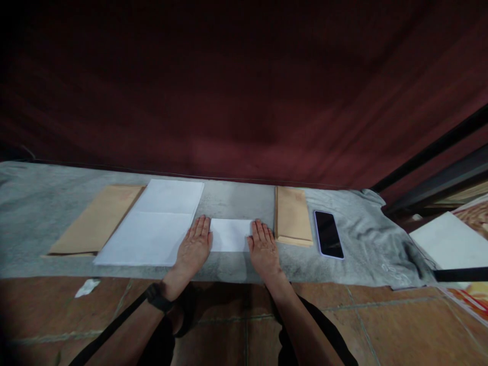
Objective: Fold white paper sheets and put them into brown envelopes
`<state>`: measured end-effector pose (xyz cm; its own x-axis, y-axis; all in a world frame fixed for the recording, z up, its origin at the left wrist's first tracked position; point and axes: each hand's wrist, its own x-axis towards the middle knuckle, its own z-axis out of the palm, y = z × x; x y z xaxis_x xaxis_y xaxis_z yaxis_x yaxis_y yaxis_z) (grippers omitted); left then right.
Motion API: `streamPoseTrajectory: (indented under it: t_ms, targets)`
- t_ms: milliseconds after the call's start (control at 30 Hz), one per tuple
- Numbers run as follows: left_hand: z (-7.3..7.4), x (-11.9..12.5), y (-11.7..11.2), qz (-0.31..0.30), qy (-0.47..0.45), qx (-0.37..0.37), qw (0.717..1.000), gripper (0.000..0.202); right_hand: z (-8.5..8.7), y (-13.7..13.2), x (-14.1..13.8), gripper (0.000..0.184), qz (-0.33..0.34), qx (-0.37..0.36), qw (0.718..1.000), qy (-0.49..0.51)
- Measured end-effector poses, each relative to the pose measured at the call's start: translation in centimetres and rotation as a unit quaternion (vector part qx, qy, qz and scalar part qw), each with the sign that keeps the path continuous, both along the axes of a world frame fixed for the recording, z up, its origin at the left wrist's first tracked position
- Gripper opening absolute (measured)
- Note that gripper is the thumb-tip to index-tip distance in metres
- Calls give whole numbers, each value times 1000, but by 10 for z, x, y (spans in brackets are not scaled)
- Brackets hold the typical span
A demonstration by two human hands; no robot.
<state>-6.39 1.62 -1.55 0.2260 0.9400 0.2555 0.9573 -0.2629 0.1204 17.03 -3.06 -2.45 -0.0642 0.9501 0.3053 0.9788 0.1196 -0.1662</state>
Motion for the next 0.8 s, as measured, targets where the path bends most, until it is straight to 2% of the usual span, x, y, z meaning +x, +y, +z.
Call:
streamPoseTrajectory:
  t_ms: [133,200,300,367,433,567,800]
  targets:
    - [12,5,-4,-12,-12,26,1000,57,3,2,-1,54,-25,-4,999,28]
    - [17,14,-10,-47,-22,30,998,57,7,3,-5,54,-24,-1,999,41]
    - [19,30,-22,-142,-25,1,990,54,13,3,-15,54,24,-10,999,45]
    - [18,37,-27,-170,-13,-28,985,53,14,0,-23,53,61,-22,997,38]
    - [16,37,-28,-139,3,-53,989,53,12,-4,-28,53,80,-25,996,26]
    - [15,26,-21,-41,15,-67,997,57,6,-10,-30,58,65,-12,998,0]
    - [14,16,-16,-25,-24,-50,998,55,5,-10,-23,62,39,-1,999,-20]
